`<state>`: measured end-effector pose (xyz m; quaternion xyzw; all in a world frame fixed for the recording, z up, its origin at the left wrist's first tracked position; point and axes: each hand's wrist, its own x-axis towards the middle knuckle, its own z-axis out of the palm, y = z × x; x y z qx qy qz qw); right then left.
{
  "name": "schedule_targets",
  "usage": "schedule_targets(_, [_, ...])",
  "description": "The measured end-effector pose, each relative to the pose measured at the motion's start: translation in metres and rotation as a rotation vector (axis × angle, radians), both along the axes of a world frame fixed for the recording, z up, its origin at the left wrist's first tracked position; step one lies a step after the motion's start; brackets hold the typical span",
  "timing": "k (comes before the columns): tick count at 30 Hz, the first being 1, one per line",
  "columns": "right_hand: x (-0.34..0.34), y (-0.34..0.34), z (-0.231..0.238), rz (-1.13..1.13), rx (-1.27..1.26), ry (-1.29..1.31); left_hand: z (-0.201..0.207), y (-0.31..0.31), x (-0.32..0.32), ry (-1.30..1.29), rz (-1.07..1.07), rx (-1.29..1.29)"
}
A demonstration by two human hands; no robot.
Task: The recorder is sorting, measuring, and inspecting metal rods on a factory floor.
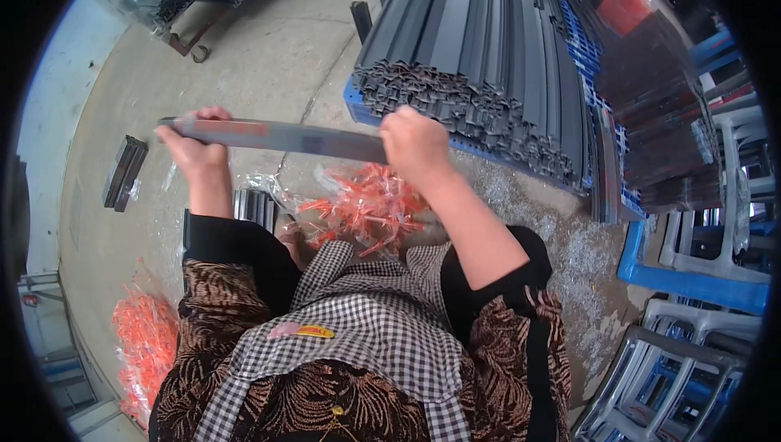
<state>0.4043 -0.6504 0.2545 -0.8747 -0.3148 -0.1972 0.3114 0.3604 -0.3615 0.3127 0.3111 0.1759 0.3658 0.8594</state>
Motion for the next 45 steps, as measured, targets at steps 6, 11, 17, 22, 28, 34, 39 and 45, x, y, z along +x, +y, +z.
schedule_targets(6, [-0.024,0.007,0.011,0.046,0.195,0.307,-0.012,-0.03,-0.011,-0.091,-0.334,0.111])
schedule_targets(11, [-0.042,0.039,0.038,0.321,0.275,0.555,-0.031,-0.096,-0.02,-0.1,-0.547,0.213])
schedule_targets(17, [-0.039,0.05,0.035,0.394,0.433,0.696,-0.051,-0.12,-0.027,-0.098,-0.507,0.404])
schedule_targets(22, [-0.035,0.047,0.03,0.41,0.537,0.872,-0.044,-0.115,-0.029,-0.015,-0.488,0.504])
schedule_targets(28, [-0.018,0.024,0.015,0.394,0.341,0.932,-0.007,-0.087,-0.014,0.126,-0.259,0.202])
schedule_targets(34, [0.003,-0.056,-0.02,0.111,0.092,0.953,-0.002,0.044,0.001,-0.021,0.049,0.025])
schedule_targets(39, [0.017,-0.194,-0.094,-0.267,0.131,1.203,-0.009,0.159,-0.038,0.174,0.353,0.156])
schedule_targets(45, [0.022,-0.229,-0.143,-0.367,-0.064,1.121,-0.014,0.176,-0.061,0.257,0.516,0.18])
